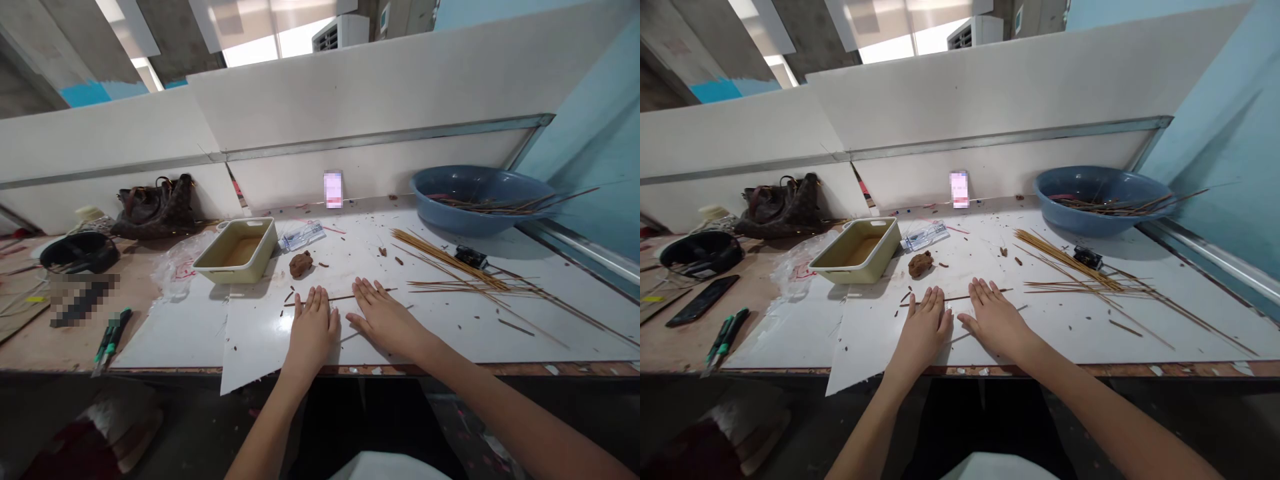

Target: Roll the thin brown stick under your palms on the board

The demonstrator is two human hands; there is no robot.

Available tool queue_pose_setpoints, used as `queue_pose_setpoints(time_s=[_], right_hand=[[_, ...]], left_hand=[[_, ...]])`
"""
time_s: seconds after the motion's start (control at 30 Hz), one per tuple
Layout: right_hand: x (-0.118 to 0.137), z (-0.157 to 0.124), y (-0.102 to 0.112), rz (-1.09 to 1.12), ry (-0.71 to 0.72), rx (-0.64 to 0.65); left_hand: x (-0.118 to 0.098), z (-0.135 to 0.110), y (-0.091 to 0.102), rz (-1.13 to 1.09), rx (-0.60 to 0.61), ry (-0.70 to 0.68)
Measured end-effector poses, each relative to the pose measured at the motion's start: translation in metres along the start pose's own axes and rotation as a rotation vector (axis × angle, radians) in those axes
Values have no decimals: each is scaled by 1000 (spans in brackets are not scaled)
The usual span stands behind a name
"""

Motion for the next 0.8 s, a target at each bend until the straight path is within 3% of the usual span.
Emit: queue_pose_setpoints(time_s=[0.27,0.33,0.53,0.6,0.8], right_hand=[[17,-54,-11,-10,38,-80],[14,-50,-11,-7,41,-73],[-4,0,-1,14,1,-6],[-4,-1,-1,13,-4,0],[10,-43,-6,2,38,-69]], left_hand=[[-7,-56,-4,9,-70,-98],[-5,-50,-4,11,-58,-105],[1,-2,0,23,-48,-17],[0,-6,1,26,-46,-14],[0,-46,-4,2,14,-91]])
Point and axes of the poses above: each hand's wrist, its own z-axis towards the middle knuckle, its own y-axis out of the back of the hand, x = y × z, the point moved 8 cm from there along z, towards the middle knuckle, and after that the axes turned 1 degree about -y, right-handed, at the moved point
